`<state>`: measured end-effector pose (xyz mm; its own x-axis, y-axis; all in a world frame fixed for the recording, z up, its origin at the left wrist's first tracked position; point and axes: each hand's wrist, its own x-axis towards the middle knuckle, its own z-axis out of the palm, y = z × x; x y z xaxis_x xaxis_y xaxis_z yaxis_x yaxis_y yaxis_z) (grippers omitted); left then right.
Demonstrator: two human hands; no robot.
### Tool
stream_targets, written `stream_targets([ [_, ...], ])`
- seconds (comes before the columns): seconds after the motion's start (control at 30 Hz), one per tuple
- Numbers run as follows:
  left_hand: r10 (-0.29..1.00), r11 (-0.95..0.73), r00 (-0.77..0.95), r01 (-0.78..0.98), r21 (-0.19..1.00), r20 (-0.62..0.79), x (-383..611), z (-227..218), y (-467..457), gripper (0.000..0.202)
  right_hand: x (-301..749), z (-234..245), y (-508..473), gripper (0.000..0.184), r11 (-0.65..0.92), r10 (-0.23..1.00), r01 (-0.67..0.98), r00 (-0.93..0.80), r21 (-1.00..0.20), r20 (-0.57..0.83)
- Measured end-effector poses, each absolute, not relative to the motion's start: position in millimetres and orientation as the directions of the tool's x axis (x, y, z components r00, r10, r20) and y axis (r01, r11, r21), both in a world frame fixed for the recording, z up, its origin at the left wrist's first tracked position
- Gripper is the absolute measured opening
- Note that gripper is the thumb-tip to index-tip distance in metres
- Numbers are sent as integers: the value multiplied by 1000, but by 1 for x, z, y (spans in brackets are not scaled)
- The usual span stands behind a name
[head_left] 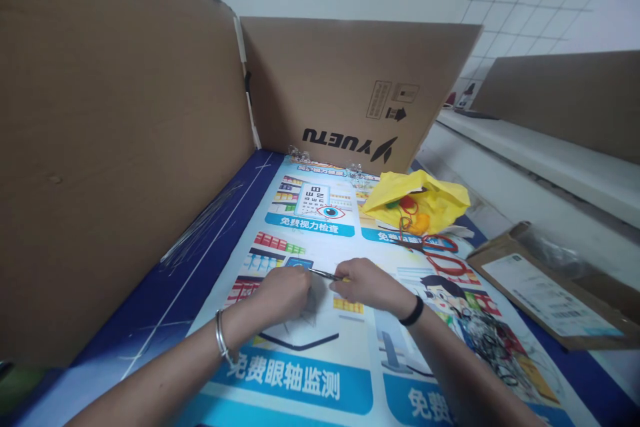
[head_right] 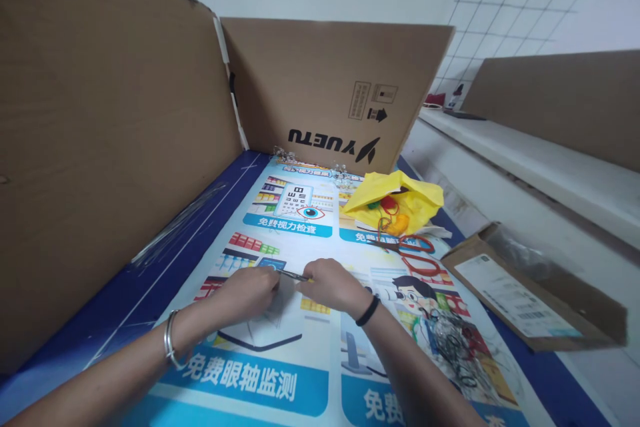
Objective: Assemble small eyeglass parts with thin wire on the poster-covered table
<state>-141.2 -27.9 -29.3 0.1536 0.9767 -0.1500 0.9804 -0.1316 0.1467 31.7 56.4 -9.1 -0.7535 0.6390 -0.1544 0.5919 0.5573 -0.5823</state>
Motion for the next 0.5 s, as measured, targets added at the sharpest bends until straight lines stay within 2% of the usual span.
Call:
stream_targets([
  [0.1,977,-130,158,975,183,-144,-146,-18,-26,24,43,1,62,33,657,599,596,-785,-461,-161],
  [0.2,980,-113,149,960,255,-129,-152,-5,-25,21,48,9,64,36,633,565,589,-795,-503,-221],
  [0.37,991,-61,98,937,343,-92,-157,4,-24,16,43,9,61,31,620,546,532,-820,-577,-170],
  [0.5,992,-70,105,916,395,-67,-160,1,-23,15,41,4,61,31,645,564,532,-816,-549,-129],
])
